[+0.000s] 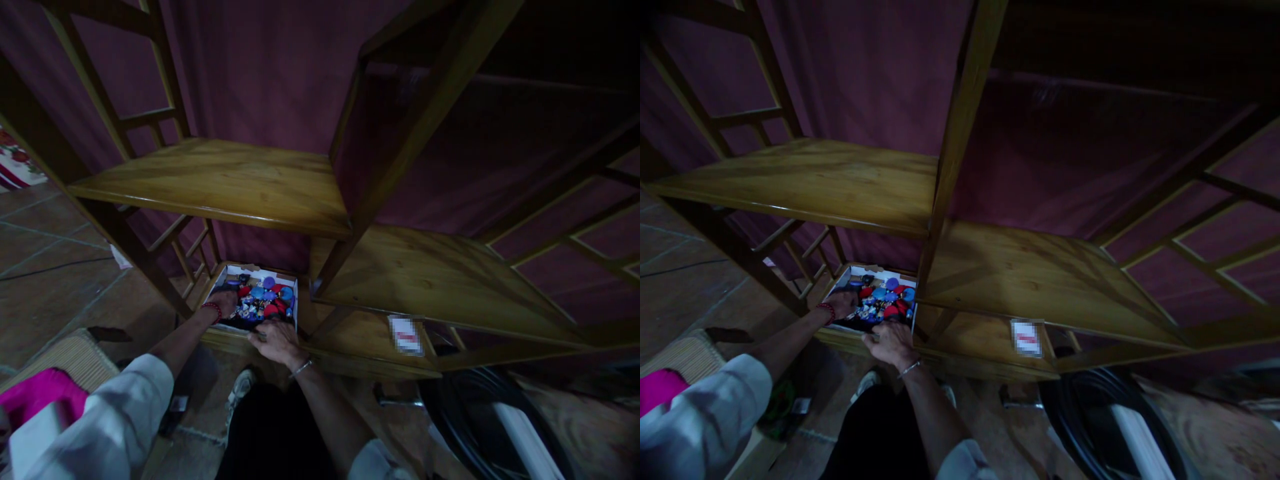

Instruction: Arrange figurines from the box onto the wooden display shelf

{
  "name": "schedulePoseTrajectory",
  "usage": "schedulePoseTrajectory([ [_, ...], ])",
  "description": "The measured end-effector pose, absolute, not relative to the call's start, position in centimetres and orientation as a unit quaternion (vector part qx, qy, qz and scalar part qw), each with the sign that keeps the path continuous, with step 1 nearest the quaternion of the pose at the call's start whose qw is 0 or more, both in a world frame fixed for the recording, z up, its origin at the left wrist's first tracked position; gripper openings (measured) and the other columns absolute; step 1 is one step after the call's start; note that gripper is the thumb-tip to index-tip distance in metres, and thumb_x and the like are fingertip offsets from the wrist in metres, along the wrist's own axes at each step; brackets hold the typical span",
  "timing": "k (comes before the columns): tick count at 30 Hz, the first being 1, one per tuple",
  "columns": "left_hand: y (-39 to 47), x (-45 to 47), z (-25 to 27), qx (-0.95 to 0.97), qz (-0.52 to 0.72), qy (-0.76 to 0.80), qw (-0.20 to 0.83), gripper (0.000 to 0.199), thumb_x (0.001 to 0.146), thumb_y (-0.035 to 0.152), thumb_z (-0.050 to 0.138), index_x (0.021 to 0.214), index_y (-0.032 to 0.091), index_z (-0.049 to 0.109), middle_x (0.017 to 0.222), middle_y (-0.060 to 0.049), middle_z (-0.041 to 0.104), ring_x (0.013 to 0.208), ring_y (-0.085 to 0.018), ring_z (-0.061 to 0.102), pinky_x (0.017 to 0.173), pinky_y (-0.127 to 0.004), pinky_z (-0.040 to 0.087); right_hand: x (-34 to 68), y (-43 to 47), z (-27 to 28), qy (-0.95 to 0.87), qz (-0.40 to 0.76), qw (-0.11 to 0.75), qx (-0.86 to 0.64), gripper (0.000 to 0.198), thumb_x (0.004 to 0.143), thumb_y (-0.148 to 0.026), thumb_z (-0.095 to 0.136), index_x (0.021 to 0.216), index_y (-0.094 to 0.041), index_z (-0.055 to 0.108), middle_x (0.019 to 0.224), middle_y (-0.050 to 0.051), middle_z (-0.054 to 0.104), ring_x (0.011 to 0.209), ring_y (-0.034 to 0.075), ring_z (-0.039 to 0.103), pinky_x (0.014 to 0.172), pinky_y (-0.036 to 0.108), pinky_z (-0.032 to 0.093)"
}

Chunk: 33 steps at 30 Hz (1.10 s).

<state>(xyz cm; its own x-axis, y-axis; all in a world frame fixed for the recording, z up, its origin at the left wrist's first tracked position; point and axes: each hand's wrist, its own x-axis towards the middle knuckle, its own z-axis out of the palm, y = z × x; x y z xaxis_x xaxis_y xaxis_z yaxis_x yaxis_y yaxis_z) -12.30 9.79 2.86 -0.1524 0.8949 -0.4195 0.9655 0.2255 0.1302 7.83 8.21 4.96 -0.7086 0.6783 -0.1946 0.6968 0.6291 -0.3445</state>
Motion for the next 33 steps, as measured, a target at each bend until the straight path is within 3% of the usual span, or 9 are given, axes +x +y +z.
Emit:
schedulePoseTrajectory([
  [4,9.5,-12.8,2.7,0.626,-0.061,0.748,0.212,0.033,0.070,0.019,0.047,0.100,0.021,0.061,0.105,-0.006,0.061,0.097,-0.018,0.055,0.082,-0.025,0.040,7.8,8.2,5.0,0.902,-0.201,0.023,0.381,0.044,0.082,-0.053,0.028,0.088,-0.028,0.063,0.095,0.000,0.065,0.089,0.018,0.057,0.071,0.028,0.041],
  [8,9.6,-12.9,2.5,0.628,-0.048,0.746,0.214,0.029,0.069,0.017,0.047,0.092,0.020,0.065,0.105,-0.008,0.061,0.101,-0.020,0.053,0.087,-0.026,0.038,7.8,8.1,5.3,0.895,-0.206,0.036,0.394,0.045,0.081,-0.055,0.028,0.090,-0.027,0.063,0.096,0.001,0.065,0.091,0.018,0.057,0.073,0.029,0.041],
  [12,9.4,-12.8,2.4,0.627,-0.038,0.747,0.217,0.030,0.068,0.016,0.048,0.092,0.018,0.065,0.104,-0.009,0.061,0.096,-0.021,0.056,0.083,-0.028,0.040,7.8,8.1,5.3,0.894,-0.211,0.038,0.394,0.047,0.080,-0.057,0.028,0.093,-0.028,0.063,0.098,0.001,0.065,0.093,0.019,0.057,0.074,0.029,0.041],
  [23,8.7,-13.1,2.0,0.605,-0.002,0.763,0.226,0.029,0.072,0.016,0.044,0.093,0.024,0.062,0.095,-0.001,0.065,0.088,-0.014,0.058,0.074,-0.021,0.042,7.8,8.0,5.4,0.894,-0.206,0.030,0.396,0.046,0.080,-0.056,0.029,0.090,-0.029,0.064,0.095,0.001,0.066,0.091,0.018,0.057,0.073,0.029,0.041],
  [33,7.9,-12.9,1.7,0.616,0.037,0.763,0.192,0.036,0.075,0.018,0.044,0.106,0.030,0.058,0.098,-0.001,0.060,0.095,-0.015,0.052,0.084,-0.024,0.038,7.7,7.9,5.5,0.889,-0.213,0.028,0.405,0.043,0.080,-0.055,0.030,0.095,-0.032,0.063,0.099,-0.001,0.065,0.093,0.018,0.057,0.076,0.029,0.041],
])
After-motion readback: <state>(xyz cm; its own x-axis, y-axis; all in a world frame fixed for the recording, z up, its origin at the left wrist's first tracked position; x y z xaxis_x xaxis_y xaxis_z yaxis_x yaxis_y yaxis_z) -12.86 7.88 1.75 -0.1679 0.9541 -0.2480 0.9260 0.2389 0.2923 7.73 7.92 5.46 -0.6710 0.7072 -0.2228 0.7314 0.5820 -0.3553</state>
